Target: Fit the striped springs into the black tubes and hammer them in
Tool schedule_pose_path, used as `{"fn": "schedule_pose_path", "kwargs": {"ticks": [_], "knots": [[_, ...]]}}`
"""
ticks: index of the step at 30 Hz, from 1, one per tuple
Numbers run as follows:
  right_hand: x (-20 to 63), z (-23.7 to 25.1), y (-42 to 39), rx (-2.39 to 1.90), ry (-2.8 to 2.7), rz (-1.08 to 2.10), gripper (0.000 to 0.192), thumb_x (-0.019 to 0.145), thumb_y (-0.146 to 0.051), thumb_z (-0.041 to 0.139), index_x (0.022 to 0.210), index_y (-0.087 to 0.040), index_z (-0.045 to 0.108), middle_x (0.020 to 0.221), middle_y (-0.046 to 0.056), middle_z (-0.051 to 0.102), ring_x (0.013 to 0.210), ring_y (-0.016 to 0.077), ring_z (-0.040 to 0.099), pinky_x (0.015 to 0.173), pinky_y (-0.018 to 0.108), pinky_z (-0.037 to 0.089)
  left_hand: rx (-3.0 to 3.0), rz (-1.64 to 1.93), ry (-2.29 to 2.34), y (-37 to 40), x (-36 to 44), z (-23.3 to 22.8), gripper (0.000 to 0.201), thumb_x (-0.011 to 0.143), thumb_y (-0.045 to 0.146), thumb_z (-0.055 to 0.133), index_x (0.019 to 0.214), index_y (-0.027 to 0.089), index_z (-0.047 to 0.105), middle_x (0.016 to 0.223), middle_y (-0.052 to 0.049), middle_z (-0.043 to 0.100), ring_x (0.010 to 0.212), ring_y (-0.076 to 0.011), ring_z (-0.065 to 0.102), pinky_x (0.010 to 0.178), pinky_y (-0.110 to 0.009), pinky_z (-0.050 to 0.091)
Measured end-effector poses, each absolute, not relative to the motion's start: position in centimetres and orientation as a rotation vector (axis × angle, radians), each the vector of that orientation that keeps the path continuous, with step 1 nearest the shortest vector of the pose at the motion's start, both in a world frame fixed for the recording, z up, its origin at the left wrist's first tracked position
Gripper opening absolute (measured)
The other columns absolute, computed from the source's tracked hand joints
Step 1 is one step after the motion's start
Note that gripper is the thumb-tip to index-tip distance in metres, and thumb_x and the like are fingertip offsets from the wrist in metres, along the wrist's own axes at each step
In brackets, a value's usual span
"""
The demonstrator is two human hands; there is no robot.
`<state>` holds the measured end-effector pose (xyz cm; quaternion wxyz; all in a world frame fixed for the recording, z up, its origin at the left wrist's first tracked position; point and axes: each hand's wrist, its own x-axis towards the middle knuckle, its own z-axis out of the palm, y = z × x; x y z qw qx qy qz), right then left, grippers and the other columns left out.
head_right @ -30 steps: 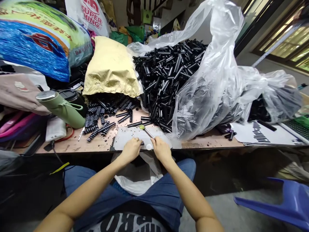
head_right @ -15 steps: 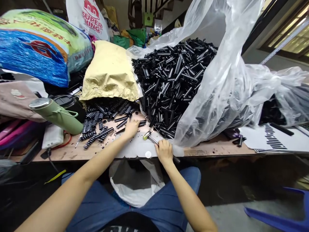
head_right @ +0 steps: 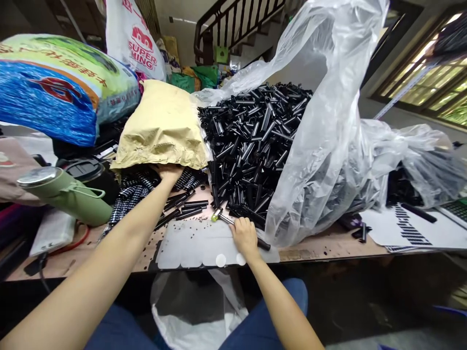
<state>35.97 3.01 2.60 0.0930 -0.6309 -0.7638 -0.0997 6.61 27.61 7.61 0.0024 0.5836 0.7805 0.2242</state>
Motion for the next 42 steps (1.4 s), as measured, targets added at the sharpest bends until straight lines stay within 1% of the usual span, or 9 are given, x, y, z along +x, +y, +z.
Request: {"fn": "schedule_pose_path", "kwargs": {"ticks": [8,13,18,22,26,29,33,37,42], "knots": [[35.6,2.4,3.0,-1.879,-2.219,-0.240,0.027,0.096,-0.037,0.042,0.095,-0.017,0.060,0.090,0.008,0.060,0.088,0.0234,0.049,0.075,0.033,0.033,2.098,0.559,2.215,23.6,6.6,5.5,0.072,0.081,0.071,0.040,0.125,0.017,0.060,0.139,-0.020,0.047,0.126,-0.0449,0.037,0.099,-0.064,0.027],[32.7,5.2,7.0,-1.687,-2.167,-0.161,0.032,0.098,-0.039,0.037,0.104,-0.016,0.059,0.102,0.011,0.063,0.096,0.0224,0.051,0.082,0.033,0.036,2.399,0.517,2.012,18.8,8.7,3.8,0.053,0.089,0.057,0.040,0.112,0.016,0.064,0.133,-0.020,0.051,0.136,-0.0389,0.025,0.106,-0.066,0.013],[26.9,9.3,17.1,-2.078,-1.941,-0.138,0.038,0.095,-0.042,0.042,0.104,-0.011,0.061,0.105,0.017,0.066,0.102,0.0253,0.056,0.081,0.033,0.043,2.413,0.531,1.957,16.2,9.2,3.7,0.056,0.087,0.048,0.050,0.130,0.012,0.052,0.140,-0.023,0.044,0.140,-0.0381,0.020,0.107,-0.066,0.013],[25.0,10.8,19.8,-2.125,-1.887,-0.109,0.026,0.089,-0.028,0.050,0.094,-0.008,0.066,0.091,0.018,0.070,0.088,0.0255,0.065,0.071,0.030,0.046,2.328,0.735,1.903,13.0,8.5,3.7,0.060,0.084,0.041,0.056,0.134,0.008,0.047,0.140,-0.024,0.044,0.139,-0.0374,0.026,0.108,-0.061,0.023],[25.5,10.6,17.6,-2.047,-1.859,-0.207,0.029,0.092,-0.025,0.043,0.092,-0.008,0.066,0.083,0.019,0.071,0.080,0.0263,0.069,0.066,0.029,0.045,2.089,1.145,1.699,10.0,8.6,4.2,0.038,0.088,0.035,0.053,0.117,0.011,0.061,0.118,-0.016,0.062,0.117,-0.0265,0.053,0.103,-0.043,0.040],[26.3,10.6,16.6,-1.959,-1.871,-0.290,0.030,0.093,-0.025,0.041,0.089,-0.009,0.066,0.083,0.018,0.071,0.078,0.0263,0.070,0.064,0.029,0.045,1.881,1.256,1.546,9.2,10.3,5.2,0.030,0.089,0.032,0.051,0.105,0.014,0.068,0.104,-0.012,0.068,0.100,-0.0222,0.062,0.095,-0.037,0.046],[27.5,11.6,16.9,-1.799,-1.843,-0.399,0.035,0.096,-0.025,0.035,0.096,-0.010,0.067,0.099,0.018,0.071,0.091,0.0265,0.068,0.070,0.031,0.047,1.578,1.372,1.397,9.2,12.9,7.4,0.034,0.086,0.039,0.054,0.103,0.013,0.069,0.104,-0.012,0.069,0.098,-0.0225,0.063,0.091,-0.035,0.046],[28.7,11.9,15.6,-1.114,-2.128,-0.449,0.033,0.096,-0.024,0.039,0.109,-0.016,0.067,0.119,0.012,0.067,0.100,0.0220,0.066,0.084,0.033,0.048,0.933,1.282,1.122,8.4,12.3,9.8,0.057,0.084,0.063,0.047,0.088,0.010,0.069,0.080,-0.010,0.069,0.078,-0.0199,0.064,0.070,-0.031,0.049],[28.2,10.6,9.4,-0.732,-2.324,0.027,0.031,0.095,-0.027,0.043,0.114,-0.022,0.067,0.123,0.009,0.065,0.112,0.0218,0.061,0.095,0.038,0.048,0.860,1.109,0.897,5.6,10.0,10.5,0.044,0.056,0.048,0.082,0.067,0.010,0.066,0.060,-0.002,0.059,0.053,-0.0092,0.051,0.055,-0.023,0.040]]}}
